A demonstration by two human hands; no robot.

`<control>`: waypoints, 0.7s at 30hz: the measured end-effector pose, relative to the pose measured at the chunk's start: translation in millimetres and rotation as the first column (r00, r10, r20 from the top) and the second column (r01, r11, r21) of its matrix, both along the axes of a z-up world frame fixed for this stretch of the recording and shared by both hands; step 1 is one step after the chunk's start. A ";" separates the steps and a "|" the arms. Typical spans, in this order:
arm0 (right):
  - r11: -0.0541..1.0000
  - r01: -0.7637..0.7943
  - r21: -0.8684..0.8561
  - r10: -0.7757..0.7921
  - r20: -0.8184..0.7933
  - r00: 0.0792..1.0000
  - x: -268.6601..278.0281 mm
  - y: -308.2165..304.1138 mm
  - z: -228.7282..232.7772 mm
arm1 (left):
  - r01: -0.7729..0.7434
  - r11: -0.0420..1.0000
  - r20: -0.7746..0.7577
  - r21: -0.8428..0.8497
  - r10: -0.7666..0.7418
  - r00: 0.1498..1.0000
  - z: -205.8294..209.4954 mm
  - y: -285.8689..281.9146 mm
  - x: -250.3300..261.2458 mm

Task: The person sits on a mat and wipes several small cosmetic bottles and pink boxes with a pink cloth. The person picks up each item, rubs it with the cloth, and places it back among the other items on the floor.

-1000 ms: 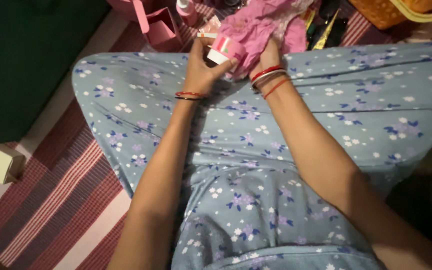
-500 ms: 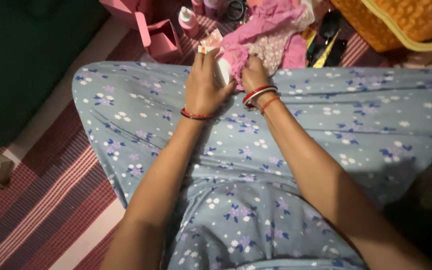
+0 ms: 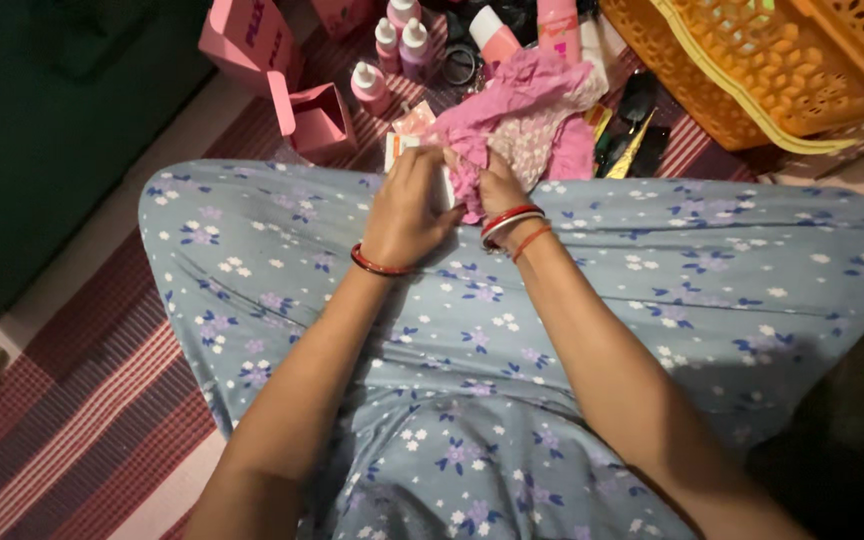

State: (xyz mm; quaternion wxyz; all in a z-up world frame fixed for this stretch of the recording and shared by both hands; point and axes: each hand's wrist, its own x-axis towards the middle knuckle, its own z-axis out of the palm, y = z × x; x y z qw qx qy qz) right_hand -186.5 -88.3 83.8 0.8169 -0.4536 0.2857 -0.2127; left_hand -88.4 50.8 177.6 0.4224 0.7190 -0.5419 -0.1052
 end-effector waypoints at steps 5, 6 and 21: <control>0.983 0.008 0.185 -0.015 0.036 0.999 -7.4 -4.5 -12.5 | 0.048 0.992 0.008 -0.119 -0.047 0.999 -1.5 -2.6 -3.7; 0.986 0.038 0.165 -0.046 0.042 0.998 -5.8 -6.8 -16.1 | 0.041 0.993 -0.004 -0.111 -0.041 0.999 -1.0 -3.4 -4.0; 0.888 0.438 0.137 -0.414 -0.176 0.893 -1.0 -23.3 -44.8 | 0.007 0.992 0.062 0.122 -0.015 0.998 13.9 -1.8 -6.1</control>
